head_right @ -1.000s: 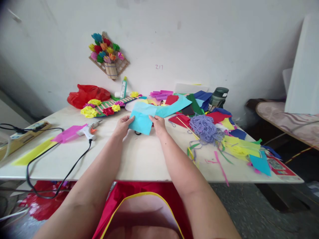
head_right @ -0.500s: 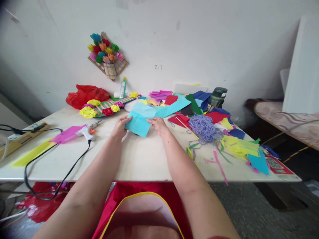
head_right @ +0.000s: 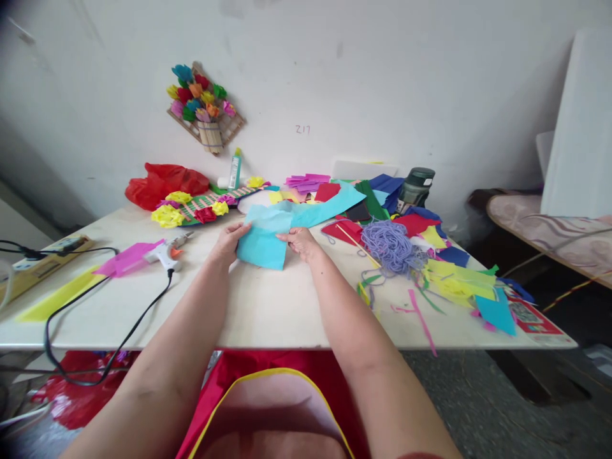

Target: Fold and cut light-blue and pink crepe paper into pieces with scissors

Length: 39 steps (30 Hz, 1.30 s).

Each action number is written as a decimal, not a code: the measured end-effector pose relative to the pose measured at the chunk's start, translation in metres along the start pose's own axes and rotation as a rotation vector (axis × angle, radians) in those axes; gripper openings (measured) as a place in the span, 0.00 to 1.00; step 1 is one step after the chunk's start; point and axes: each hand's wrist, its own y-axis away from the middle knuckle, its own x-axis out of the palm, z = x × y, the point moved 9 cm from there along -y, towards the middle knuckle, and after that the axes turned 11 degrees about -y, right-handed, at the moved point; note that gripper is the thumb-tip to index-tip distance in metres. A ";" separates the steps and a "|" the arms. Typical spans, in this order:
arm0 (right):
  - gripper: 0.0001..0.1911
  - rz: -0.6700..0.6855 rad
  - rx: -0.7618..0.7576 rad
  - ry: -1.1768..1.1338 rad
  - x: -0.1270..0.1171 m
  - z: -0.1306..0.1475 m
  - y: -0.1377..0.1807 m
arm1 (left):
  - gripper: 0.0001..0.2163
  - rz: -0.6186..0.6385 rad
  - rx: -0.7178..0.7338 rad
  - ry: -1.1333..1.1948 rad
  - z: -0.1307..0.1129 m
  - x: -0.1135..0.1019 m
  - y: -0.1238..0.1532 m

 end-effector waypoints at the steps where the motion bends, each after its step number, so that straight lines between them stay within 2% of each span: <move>1: 0.20 0.002 0.005 0.011 0.001 0.000 0.001 | 0.15 -0.002 0.020 -0.029 -0.002 -0.001 0.000; 7: 0.16 0.019 0.044 0.008 0.002 -0.003 0.001 | 0.13 -0.057 0.121 -0.111 -0.013 -0.005 0.001; 14: 0.18 0.063 0.086 0.021 0.006 -0.007 0.002 | 0.16 0.056 0.052 -0.071 -0.009 0.009 0.004; 17: 0.15 0.043 0.083 0.037 0.005 -0.006 0.002 | 0.17 0.048 0.070 -0.121 -0.010 0.009 0.005; 21: 0.12 0.005 0.014 0.083 -0.002 -0.001 -0.001 | 0.17 0.046 0.108 -0.143 -0.013 0.010 0.003; 26: 0.17 0.007 -0.061 -0.006 0.000 0.005 -0.003 | 0.16 0.072 0.131 -0.183 -0.014 0.017 0.004; 31: 0.18 -0.133 -0.104 -0.091 -0.008 0.010 0.000 | 0.15 0.107 0.120 -0.227 -0.014 0.026 0.007; 35: 0.17 -0.135 -0.188 -0.174 -0.006 0.019 0.003 | 0.16 0.153 0.109 -0.233 -0.014 0.034 0.011; 39: 0.16 -0.270 -0.186 -0.156 -0.017 0.017 0.002 | 0.16 0.169 0.084 -0.250 -0.011 0.037 0.011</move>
